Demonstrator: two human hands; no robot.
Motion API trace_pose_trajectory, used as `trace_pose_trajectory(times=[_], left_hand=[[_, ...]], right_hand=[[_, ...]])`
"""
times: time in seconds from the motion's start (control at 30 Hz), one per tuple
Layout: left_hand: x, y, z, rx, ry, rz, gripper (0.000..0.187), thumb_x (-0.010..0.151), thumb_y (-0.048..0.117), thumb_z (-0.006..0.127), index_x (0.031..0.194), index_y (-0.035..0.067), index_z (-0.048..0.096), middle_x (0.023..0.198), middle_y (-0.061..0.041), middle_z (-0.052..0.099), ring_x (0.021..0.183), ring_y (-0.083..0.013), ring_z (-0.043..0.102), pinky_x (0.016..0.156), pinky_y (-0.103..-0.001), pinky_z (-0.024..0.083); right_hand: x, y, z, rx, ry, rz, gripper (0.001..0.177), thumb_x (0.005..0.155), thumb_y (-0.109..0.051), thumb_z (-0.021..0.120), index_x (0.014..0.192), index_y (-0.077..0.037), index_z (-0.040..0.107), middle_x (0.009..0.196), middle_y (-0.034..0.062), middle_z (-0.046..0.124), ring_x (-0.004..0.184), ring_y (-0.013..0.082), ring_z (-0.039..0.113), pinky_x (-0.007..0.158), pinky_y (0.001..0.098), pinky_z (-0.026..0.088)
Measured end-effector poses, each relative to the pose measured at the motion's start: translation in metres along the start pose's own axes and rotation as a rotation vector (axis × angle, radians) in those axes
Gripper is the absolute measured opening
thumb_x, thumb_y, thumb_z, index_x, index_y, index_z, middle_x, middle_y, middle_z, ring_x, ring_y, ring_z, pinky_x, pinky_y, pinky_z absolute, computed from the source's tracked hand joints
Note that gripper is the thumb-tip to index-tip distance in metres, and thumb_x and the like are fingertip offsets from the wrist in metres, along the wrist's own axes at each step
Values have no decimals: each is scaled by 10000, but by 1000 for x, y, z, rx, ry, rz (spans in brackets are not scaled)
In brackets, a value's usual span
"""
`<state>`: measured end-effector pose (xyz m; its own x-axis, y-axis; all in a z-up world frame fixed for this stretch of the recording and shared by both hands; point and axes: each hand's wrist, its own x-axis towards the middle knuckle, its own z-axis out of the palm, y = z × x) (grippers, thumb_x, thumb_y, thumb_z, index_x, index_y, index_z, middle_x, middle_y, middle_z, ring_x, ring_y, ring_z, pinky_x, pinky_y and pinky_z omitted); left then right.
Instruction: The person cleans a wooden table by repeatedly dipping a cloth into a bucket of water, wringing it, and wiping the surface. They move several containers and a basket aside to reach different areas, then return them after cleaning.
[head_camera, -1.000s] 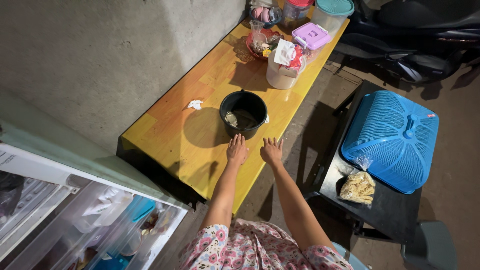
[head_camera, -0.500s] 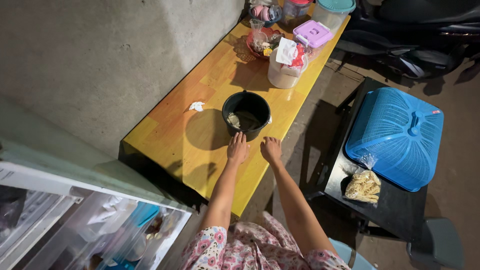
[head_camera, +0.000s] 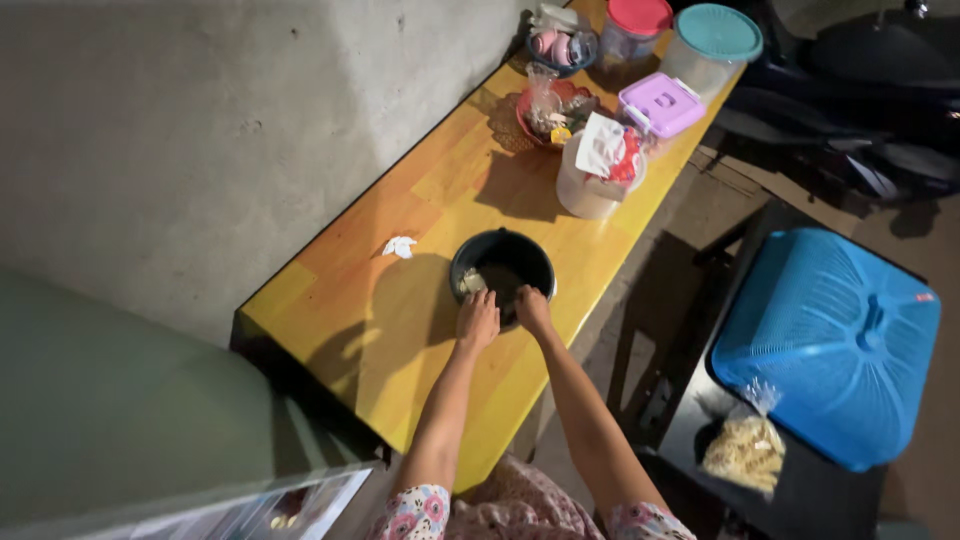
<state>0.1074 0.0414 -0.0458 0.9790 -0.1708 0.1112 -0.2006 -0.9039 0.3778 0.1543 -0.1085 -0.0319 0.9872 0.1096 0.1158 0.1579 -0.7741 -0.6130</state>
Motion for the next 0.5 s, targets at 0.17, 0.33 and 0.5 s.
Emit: trace_pose_trajectory(times=[0.17,0.33,0.5], left_hand=[[39,-14,21,-69,-32,-128,429,959,249,597,1302,-8,597,1214,-231,649,1149,-392,589,1006,-463,484],[57,-25,50,-105,-130,-218,400,959,250,599,1265,-7,604,1113,-234,684,1070,-394,638,933,-460,527],[61,-38,70,-99,-371,-322,392,1012,244,537,1308,-11,574,1097,-242,683,991,-397,655,890,-473,540]], right_hand=[[47,5,20,-76,-448,209,404,931,-221,598,1297,-55,559,1092,282,717,1040,450,679,897,530,549],[61,57,78,-271,-556,50,535,869,-260,706,1312,-14,533,1206,319,652,1078,482,639,919,518,531],[49,147,172,-384,-861,-16,565,874,-250,697,1366,-15,552,1193,272,693,1091,405,684,946,479,546]])
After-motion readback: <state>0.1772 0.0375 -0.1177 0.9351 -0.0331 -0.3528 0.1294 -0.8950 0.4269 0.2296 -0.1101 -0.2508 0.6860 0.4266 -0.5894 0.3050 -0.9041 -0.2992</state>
